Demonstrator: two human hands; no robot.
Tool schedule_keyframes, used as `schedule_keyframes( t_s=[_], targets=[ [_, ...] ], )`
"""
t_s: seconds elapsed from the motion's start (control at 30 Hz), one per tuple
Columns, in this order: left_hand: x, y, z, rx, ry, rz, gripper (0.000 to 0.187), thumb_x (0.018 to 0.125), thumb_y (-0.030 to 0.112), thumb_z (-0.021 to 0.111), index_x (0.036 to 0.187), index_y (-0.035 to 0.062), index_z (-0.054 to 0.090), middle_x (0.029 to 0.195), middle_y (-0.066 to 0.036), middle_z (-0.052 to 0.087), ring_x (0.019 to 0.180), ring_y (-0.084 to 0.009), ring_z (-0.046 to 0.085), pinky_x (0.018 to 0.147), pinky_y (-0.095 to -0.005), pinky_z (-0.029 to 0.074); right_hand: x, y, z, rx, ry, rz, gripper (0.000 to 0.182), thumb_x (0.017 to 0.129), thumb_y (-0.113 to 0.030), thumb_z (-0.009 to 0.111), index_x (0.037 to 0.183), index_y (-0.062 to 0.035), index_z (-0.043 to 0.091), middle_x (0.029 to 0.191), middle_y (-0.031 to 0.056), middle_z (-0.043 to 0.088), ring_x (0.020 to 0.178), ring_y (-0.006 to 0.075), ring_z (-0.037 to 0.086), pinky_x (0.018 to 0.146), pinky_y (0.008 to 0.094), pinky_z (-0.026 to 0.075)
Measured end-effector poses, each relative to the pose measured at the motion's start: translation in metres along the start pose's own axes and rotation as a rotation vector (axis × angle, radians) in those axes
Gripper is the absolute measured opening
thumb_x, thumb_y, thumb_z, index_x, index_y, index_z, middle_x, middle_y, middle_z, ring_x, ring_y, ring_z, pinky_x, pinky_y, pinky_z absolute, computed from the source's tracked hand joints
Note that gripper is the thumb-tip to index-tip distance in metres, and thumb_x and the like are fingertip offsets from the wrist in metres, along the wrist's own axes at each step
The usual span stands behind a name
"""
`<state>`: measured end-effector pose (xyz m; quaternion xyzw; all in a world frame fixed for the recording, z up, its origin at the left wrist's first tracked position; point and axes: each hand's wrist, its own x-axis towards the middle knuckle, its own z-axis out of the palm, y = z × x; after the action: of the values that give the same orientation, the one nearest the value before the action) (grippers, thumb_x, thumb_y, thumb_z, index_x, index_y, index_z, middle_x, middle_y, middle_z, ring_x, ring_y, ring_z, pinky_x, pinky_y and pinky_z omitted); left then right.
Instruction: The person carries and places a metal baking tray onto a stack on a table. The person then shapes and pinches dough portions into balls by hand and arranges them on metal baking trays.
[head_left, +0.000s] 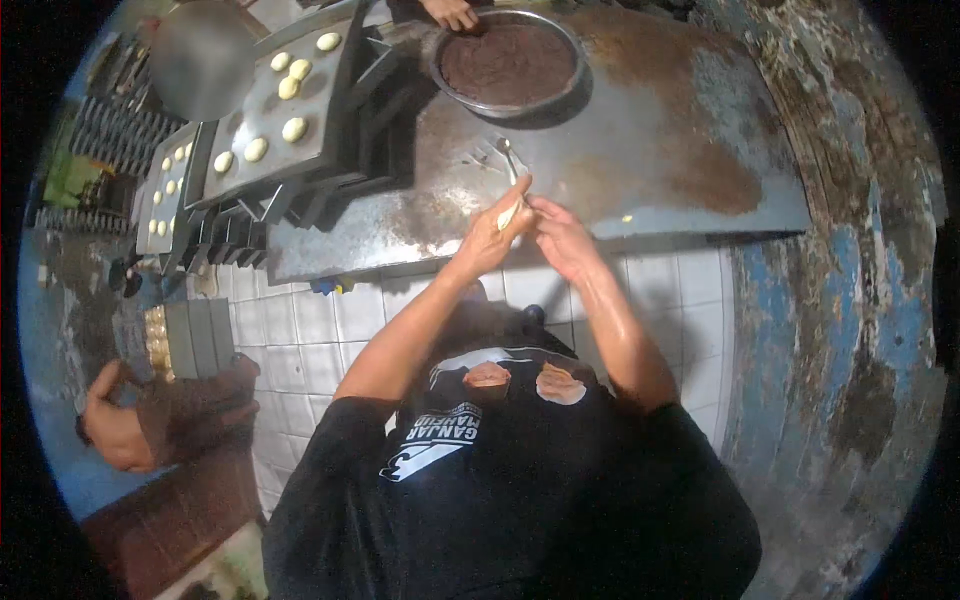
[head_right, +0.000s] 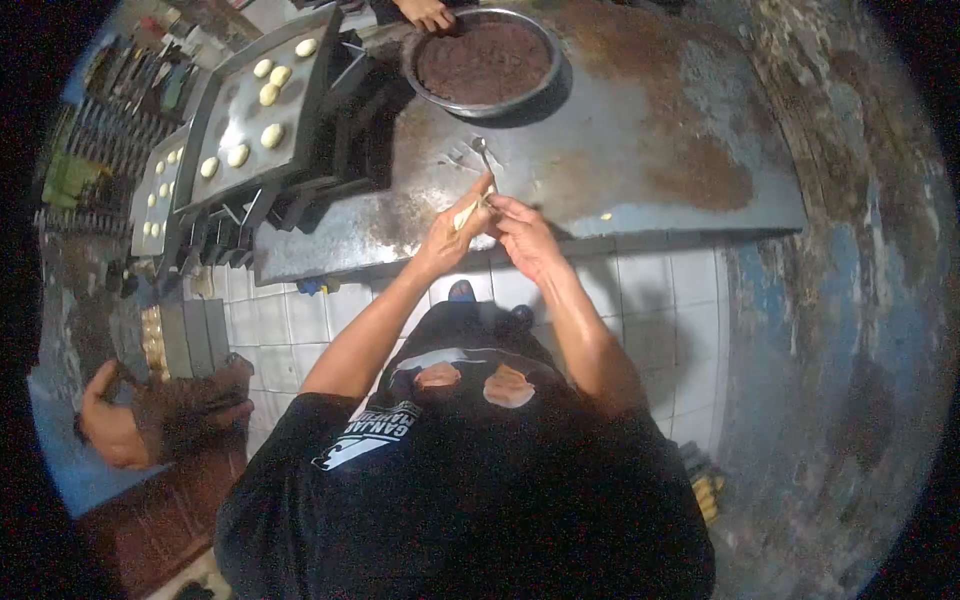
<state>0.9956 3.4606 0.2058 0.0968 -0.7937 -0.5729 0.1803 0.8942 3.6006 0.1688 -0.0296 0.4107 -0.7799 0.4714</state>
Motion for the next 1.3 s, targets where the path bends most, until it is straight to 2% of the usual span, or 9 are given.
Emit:
schedule_keyframes(
  t_s=[0.27, 0.47, 0.53, 0.6, 0.67, 0.8, 1.0, 1.17, 1.3],
  targets=[
    [-0.022, -0.041, 0.008, 0.341, -0.555, -0.365, 0.052, 0.085, 0.042, 0.079, 0.125, 0.0101, 0.069, 0.106, -0.017, 0.075, 0.098, -0.0382, 0.072, 0.086, -0.0497, 0.055, -0.045, -0.002, 0.024, -1.373, -0.059, -0.390, 0.015, 0.083, -0.004, 0.070, 0.097, -0.0018, 0.075, 0.096, 0.0198, 0.072, 0.081, 0.0281, 0.072, 0.076, 0.0333, 0.056],
    [-0.034, -0.079, 0.015, 0.410, -0.529, -0.392, 0.039, 0.093, 0.044, 0.070, 0.102, 0.0063, 0.073, 0.097, -0.020, 0.075, 0.092, -0.0371, 0.072, 0.080, -0.0455, 0.055, -0.023, -0.031, -0.089, 0.002, 0.165, -0.091, 0.030, 0.089, -0.013, 0.076, 0.114, 0.0027, 0.071, 0.104, 0.0096, 0.075, 0.093, 0.0176, 0.070, 0.085, 0.0321, 0.056],
    [-0.041, -0.068, 0.010, 0.075, -0.503, -0.680, 0.043, 0.096, 0.048, 0.067, 0.101, 0.0060, 0.074, 0.094, -0.013, 0.075, 0.088, -0.0268, 0.071, 0.083, -0.0420, 0.054, -0.006, -0.032, -0.180, -1.413, 0.385, -0.529, 0.031, 0.090, -0.019, 0.075, 0.115, -0.0013, 0.071, 0.106, 0.0098, 0.075, 0.093, 0.0203, 0.070, 0.086, 0.0345, 0.056],
    [-0.038, -0.044, 0.005, -0.056, -0.391, -0.772, 0.046, 0.099, 0.051, 0.063, 0.103, 0.0062, 0.073, 0.094, -0.007, 0.073, 0.091, -0.0177, 0.067, 0.088, -0.0383, 0.052, 0.015, -0.021, -0.261, -0.926, 0.529, -0.316, 0.037, 0.092, -0.032, 0.073, 0.117, -0.0049, 0.071, 0.101, 0.0136, 0.073, 0.097, 0.0257, 0.070, 0.089, 0.0402, 0.056],
    [-0.036, -0.038, -0.008, -0.254, -0.222, -0.938, 0.045, 0.100, 0.049, 0.062, 0.106, 0.0061, 0.072, 0.098, -0.007, 0.073, 0.091, -0.0175, 0.066, 0.099, -0.0375, 0.047, 0.054, -0.001, -0.362, -2.146, 0.349, -0.273, 0.048, 0.089, -0.042, 0.074, 0.122, -0.0081, 0.070, 0.107, 0.0181, 0.069, 0.104, 0.0303, 0.067, 0.090, 0.0453, 0.054],
    [-0.026, 0.003, -0.026, -0.256, -0.137, -0.667, 0.068, 0.106, 0.059, 0.034, 0.140, 0.0048, 0.058, 0.145, -0.017, 0.055, 0.137, -0.0273, 0.046, 0.120, -0.0404, 0.029, 0.041, -0.055, -0.203, -1.668, 0.919, -0.152, 0.071, 0.083, -0.057, 0.077, 0.128, -0.0040, 0.064, 0.129, 0.0218, 0.057, 0.111, 0.0347, 0.063, 0.092, 0.0480, 0.054],
    [-0.017, 0.029, -0.043, -0.120, 0.032, -0.352, 0.099, 0.098, 0.077, 0.031, 0.165, 0.0123, -0.003, 0.153, -0.021, 0.049, 0.144, -0.0306, 0.043, 0.119, -0.0401, 0.033, 0.024, -0.079, 0.050, -0.641, -0.190, -0.116, 0.051, 0.092, -0.006, 0.073, 0.137, 0.0027, 0.051, 0.109, 0.0103, 0.069, 0.101, 0.0201, 0.066, 0.086, 0.0289, 0.055],
    [-0.019, 0.027, -0.088, -0.209, 0.094, -0.300, 0.072, 0.096, 0.040, 0.072, 0.153, 0.0058, 0.042, 0.104, -0.001, 0.064, 0.093, -0.0103, 0.058, 0.081, -0.0268, 0.049, 0.036, -0.095, 0.176, -1.611, -0.630, -0.232, 0.031, 0.095, -0.005, 0.069, 0.124, 0.0007, 0.064, 0.112, 0.0071, 0.071, 0.102, 0.0176, 0.068, 0.080, 0.0315, 0.059],
    [-0.029, 0.047, -0.150, -0.353, 0.304, -0.328, 0.045, 0.103, 0.042, 0.061, 0.124, 0.0029, 0.071, 0.084, 0.006, 0.061, 0.075, -0.0051, 0.053, 0.064, -0.0250, 0.043, 0.032, -0.052, 0.241, -0.796, -0.348, -0.718, 0.041, 0.092, -0.020, 0.076, 0.126, -0.0004, 0.064, 0.116, 0.0157, 0.068, 0.102, 0.0270, 0.070, 0.084, 0.0395, 0.058]
  ],
)
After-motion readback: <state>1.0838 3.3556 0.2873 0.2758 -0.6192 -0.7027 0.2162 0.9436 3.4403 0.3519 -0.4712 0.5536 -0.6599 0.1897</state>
